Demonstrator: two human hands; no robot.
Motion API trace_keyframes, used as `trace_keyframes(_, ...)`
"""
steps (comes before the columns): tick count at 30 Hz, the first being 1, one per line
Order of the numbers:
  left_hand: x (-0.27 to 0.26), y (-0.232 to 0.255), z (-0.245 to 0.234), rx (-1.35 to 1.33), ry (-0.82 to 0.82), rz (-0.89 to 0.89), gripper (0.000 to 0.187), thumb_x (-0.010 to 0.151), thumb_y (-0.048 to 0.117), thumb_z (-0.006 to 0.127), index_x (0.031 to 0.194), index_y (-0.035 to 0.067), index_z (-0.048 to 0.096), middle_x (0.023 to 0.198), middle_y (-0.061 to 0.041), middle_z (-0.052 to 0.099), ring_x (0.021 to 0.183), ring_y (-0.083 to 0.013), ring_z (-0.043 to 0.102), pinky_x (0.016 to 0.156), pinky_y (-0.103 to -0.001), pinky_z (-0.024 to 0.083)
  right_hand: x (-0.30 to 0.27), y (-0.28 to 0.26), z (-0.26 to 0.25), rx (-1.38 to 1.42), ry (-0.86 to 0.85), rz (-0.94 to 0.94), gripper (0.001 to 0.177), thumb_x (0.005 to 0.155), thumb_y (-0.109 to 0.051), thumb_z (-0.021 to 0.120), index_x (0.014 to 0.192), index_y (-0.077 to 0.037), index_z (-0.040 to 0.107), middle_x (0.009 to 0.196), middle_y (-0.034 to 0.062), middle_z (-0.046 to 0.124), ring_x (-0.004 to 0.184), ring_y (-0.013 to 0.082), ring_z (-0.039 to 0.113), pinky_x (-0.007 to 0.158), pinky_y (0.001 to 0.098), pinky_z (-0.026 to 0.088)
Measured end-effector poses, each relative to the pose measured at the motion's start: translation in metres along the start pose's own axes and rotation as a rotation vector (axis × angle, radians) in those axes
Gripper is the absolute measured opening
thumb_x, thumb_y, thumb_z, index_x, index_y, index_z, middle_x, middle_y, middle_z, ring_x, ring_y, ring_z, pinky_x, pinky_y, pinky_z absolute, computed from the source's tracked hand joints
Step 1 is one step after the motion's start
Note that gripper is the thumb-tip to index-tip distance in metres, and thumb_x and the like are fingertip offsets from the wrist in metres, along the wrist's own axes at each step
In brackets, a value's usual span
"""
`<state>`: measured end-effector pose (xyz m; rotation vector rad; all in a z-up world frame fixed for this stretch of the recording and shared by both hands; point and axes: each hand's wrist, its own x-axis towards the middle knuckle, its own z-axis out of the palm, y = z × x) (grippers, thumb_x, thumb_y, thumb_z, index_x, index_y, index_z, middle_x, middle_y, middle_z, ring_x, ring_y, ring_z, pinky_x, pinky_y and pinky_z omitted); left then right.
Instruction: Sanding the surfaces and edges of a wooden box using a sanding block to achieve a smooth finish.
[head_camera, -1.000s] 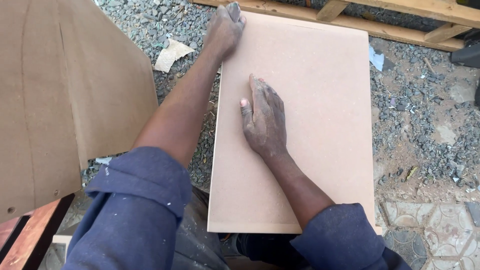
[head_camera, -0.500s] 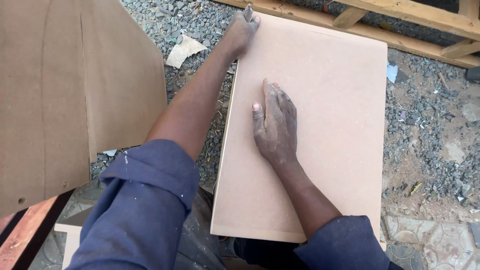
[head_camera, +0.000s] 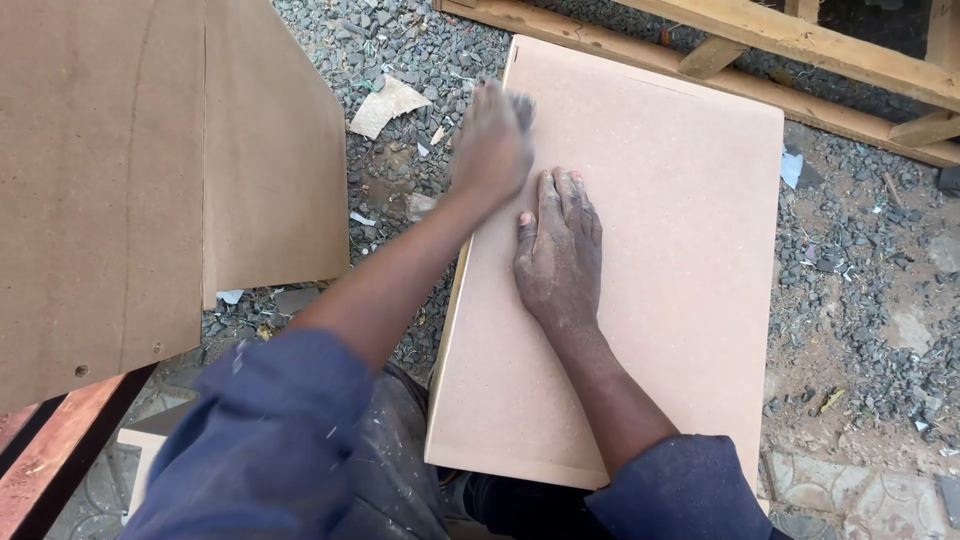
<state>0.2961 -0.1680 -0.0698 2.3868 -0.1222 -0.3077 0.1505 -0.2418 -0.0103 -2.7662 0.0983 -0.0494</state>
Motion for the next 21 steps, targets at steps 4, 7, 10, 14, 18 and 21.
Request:
trace_keyframes(4,0.092,-0.010,0.018,-0.068,0.074,-0.037,0.052,0.102,0.050,0.023,0.116,0.006,0.048,0.103,-0.009,0.064,0.089,-0.0252,0.069,0.082,-0.053,0.056,0.000,0.000,0.001,0.003,0.019,0.000,0.049,0.106,-0.022,0.042,0.148,0.002,0.042,0.156,0.0230,0.039,0.150,0.0348,0.029,0.121,0.0501,0.023)
trace_keyframes(7,0.091,-0.014,0.019,-0.163,0.018,-0.139,0.057,0.092,0.056,0.062,0.122,0.008,0.053,0.105,-0.005,0.067,0.080,-0.0190,0.072,0.079,-0.045,0.061,-0.001,0.001,0.002,0.021,-0.004,0.016,0.050,0.106,-0.024,0.041,0.149,0.002,0.041,0.157,0.0232,0.039,0.151,0.0338,0.027,0.122,0.0496,0.021)
trace_keyframes(10,0.033,-0.007,-0.006,-0.201,-0.064,-0.145,0.051,0.098,0.053,0.049,0.117,0.007,0.053,0.097,-0.004,0.059,0.071,-0.0146,0.060,0.065,-0.035,0.059,0.000,0.003,0.003,0.019,-0.029,0.026,0.051,0.106,-0.027,0.039,0.150,-0.001,0.039,0.158,0.0212,0.037,0.151,0.0328,0.025,0.122,0.0507,0.021)
trace_keyframes(14,-0.053,0.000,-0.036,-0.197,-0.131,-0.108,0.072,0.098,0.066,0.026,0.135,0.004,0.034,0.130,-0.019,0.050,0.122,-0.0372,0.050,0.101,-0.060,0.043,0.002,-0.008,-0.013,0.036,-0.096,0.073,0.053,0.107,-0.029,0.040,0.152,-0.002,0.039,0.158,0.0204,0.036,0.152,0.0322,0.025,0.124,0.0472,0.018)
trace_keyframes(18,-0.026,-0.016,-0.006,-0.076,-0.136,-0.085,0.089,0.103,0.067,0.024,0.156,-0.005,0.020,0.153,-0.030,0.038,0.144,-0.0521,0.033,0.112,-0.071,0.030,0.002,-0.014,-0.024,0.064,-0.170,0.146,0.053,0.108,-0.031,0.040,0.155,-0.007,0.039,0.160,0.0167,0.035,0.154,0.0304,0.024,0.126,0.0438,0.016)
trace_keyframes(21,0.037,0.006,-0.010,-0.100,0.070,-0.085,0.053,0.097,0.057,0.038,0.099,0.007,0.057,0.091,-0.007,0.063,0.082,-0.0224,0.064,0.074,-0.044,0.056,-0.001,-0.001,-0.003,0.001,-0.015,0.001,0.051,0.106,-0.026,0.041,0.150,0.001,0.040,0.157,0.0226,0.037,0.151,0.0339,0.026,0.121,0.0501,0.021)
